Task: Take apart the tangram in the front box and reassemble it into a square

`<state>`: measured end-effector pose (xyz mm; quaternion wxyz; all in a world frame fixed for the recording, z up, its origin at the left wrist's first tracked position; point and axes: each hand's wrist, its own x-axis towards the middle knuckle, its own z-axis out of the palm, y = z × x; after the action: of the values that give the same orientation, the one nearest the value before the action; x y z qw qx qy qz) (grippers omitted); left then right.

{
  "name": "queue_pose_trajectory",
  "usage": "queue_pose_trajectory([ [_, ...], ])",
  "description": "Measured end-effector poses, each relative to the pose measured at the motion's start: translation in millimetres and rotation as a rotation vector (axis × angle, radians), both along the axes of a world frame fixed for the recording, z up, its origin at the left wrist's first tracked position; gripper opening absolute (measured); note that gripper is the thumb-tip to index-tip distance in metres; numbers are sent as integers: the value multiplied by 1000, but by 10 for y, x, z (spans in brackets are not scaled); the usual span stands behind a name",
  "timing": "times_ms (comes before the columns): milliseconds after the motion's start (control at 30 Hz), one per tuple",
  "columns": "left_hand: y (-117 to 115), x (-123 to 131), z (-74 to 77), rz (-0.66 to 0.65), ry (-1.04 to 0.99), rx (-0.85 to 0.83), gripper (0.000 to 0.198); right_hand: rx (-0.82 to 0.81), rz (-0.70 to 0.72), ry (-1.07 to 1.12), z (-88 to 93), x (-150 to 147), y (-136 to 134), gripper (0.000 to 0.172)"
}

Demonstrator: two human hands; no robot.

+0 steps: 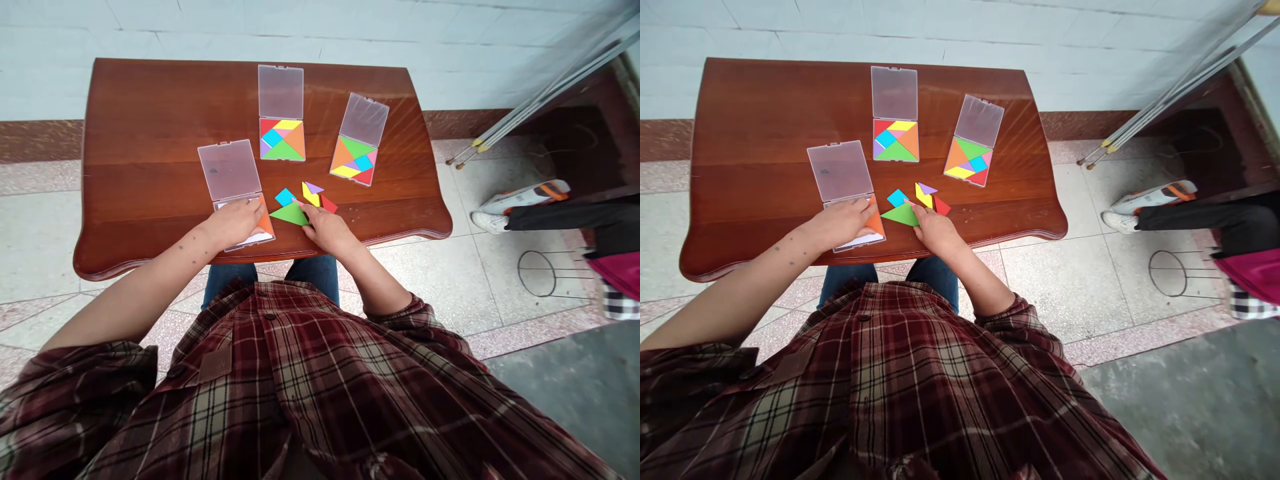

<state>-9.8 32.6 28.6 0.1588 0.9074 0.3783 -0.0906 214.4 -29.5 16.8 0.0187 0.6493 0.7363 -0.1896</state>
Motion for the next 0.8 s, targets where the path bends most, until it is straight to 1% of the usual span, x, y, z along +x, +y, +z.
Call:
queue_pose_trajectory([
  [200,-13,-20,-78,-26,60,-18,40,-1,60,-83,3,-23,29,51],
  [300,-5,-58,-107,-44,66,-4,40,-6,76,-116,-14,-51,46,49],
  [433,-27,-104,-135,4,25,5,45,-1,71,-115,-25,-49,52,46],
  [500,-61,-97,-142,78,7,26,46,-2,56,-105,-11,-35,40,46],
  [533,-82,-83,-143,140,-13,36,45,4,37,-100,2,-34,29,46],
  [600,-122,-36,-139,306,-84,44,43,50,-18,-83,31,-67,-7,47],
  [667,-146,23,-126,460,-157,30,42,114,-53,-44,57,-161,-57,47],
  [733,-144,80,-104,547,-187,11,42,118,-22,19,66,-309,-107,44],
  [800,-120,123,-77,587,-182,-21,43,45,32,64,48,-472,-139,41],
])
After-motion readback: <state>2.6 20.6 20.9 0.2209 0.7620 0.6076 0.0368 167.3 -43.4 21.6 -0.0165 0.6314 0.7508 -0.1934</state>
